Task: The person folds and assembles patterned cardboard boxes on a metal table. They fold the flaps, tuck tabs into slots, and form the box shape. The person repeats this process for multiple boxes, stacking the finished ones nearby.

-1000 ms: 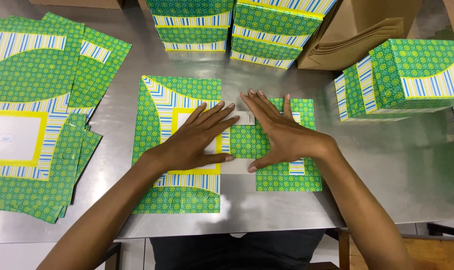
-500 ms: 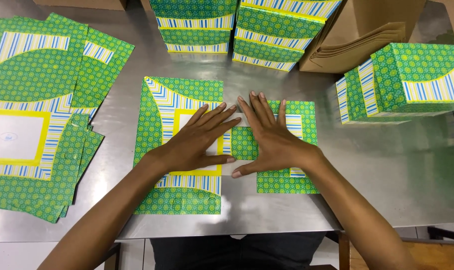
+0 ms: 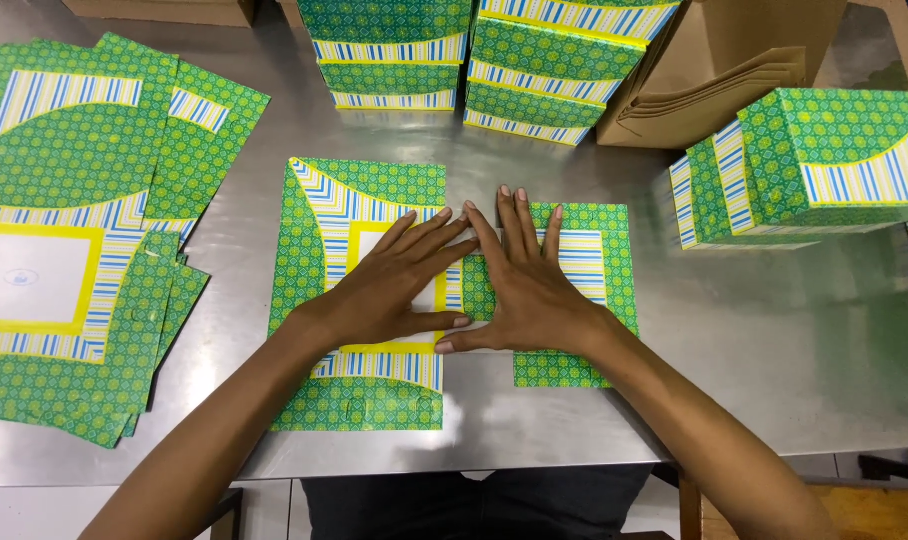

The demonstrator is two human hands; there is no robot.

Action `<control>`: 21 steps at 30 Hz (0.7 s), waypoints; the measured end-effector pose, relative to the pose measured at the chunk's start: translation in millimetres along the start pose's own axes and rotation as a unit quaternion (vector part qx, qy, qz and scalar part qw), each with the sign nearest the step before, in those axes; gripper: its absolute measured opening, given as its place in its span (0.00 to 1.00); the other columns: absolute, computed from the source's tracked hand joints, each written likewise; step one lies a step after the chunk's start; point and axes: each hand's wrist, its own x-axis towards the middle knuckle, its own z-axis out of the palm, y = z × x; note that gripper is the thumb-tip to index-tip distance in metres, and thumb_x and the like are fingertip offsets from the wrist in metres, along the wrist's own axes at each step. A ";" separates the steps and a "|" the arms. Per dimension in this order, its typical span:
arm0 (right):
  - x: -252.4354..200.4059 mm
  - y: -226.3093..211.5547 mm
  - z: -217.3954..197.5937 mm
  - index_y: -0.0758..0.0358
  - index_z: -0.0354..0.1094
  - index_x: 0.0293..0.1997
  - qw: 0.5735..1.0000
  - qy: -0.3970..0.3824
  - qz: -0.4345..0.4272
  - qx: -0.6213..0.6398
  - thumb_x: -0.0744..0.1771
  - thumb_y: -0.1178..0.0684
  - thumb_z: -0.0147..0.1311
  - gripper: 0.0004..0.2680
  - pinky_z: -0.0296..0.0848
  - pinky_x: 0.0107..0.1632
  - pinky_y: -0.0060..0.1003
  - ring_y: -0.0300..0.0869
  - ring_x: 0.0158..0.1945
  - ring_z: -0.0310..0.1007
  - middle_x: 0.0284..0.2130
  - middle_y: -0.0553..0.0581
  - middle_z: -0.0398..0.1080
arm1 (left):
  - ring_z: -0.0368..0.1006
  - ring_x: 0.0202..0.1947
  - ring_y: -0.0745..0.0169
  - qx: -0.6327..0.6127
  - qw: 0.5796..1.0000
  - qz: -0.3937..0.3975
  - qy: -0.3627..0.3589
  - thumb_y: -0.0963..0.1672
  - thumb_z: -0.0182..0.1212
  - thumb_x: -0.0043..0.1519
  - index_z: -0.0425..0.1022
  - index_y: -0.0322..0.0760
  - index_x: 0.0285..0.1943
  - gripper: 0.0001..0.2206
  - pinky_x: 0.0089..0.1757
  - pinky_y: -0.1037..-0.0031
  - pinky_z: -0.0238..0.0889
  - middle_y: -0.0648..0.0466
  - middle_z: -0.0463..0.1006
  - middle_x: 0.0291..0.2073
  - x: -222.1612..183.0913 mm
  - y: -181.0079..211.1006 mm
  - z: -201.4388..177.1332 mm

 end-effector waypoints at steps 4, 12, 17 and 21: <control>-0.9 4.8 -3.2 0.64 0.25 0.78 1.000 -0.012 -0.007 -0.005 0.54 0.24 0.71 0.56 0.02 0.62 0.72 0.71 0.74 0.10 0.72 0.82 0.22 | 0.41 0.78 0.43 0.005 1.000 -0.004 0.002 0.51 0.73 0.57 0.57 0.43 0.77 0.40 0.70 0.53 0.20 0.44 0.53 0.77 1.0 -0.7 3.6; -6.1 14.2 -34.1 0.66 0.32 0.77 0.998 -0.048 -0.022 0.020 0.53 0.31 0.75 0.54 0.03 0.64 0.68 0.67 0.77 0.24 0.73 0.78 0.33 | 0.47 0.76 0.40 -0.011 1.000 -0.007 0.026 0.51 0.74 0.55 0.63 0.40 0.74 0.38 0.70 0.51 0.27 0.42 0.59 0.74 1.3 2.4 2.0; -11.8 23.8 -44.7 0.66 0.46 0.69 0.998 -0.035 -0.018 0.045 0.55 0.39 0.76 0.43 0.22 0.69 0.72 0.72 0.74 0.36 0.70 0.77 0.42 | 0.55 0.73 0.43 0.010 0.998 -0.010 0.059 0.51 0.74 0.55 0.66 0.39 0.72 0.35 0.70 0.51 0.35 0.43 0.67 0.69 4.7 -1.1 0.8; -17.5 19.4 -55.5 0.61 0.70 0.43 0.997 0.045 -0.055 0.021 0.59 0.46 0.72 0.17 0.40 0.70 0.75 0.68 0.66 0.58 0.53 0.66 0.62 | 0.66 0.66 0.43 0.036 0.992 0.006 0.117 0.46 0.65 0.63 0.73 0.37 0.66 0.22 0.64 0.51 0.52 0.44 0.75 0.61 12.4 -4.7 6.0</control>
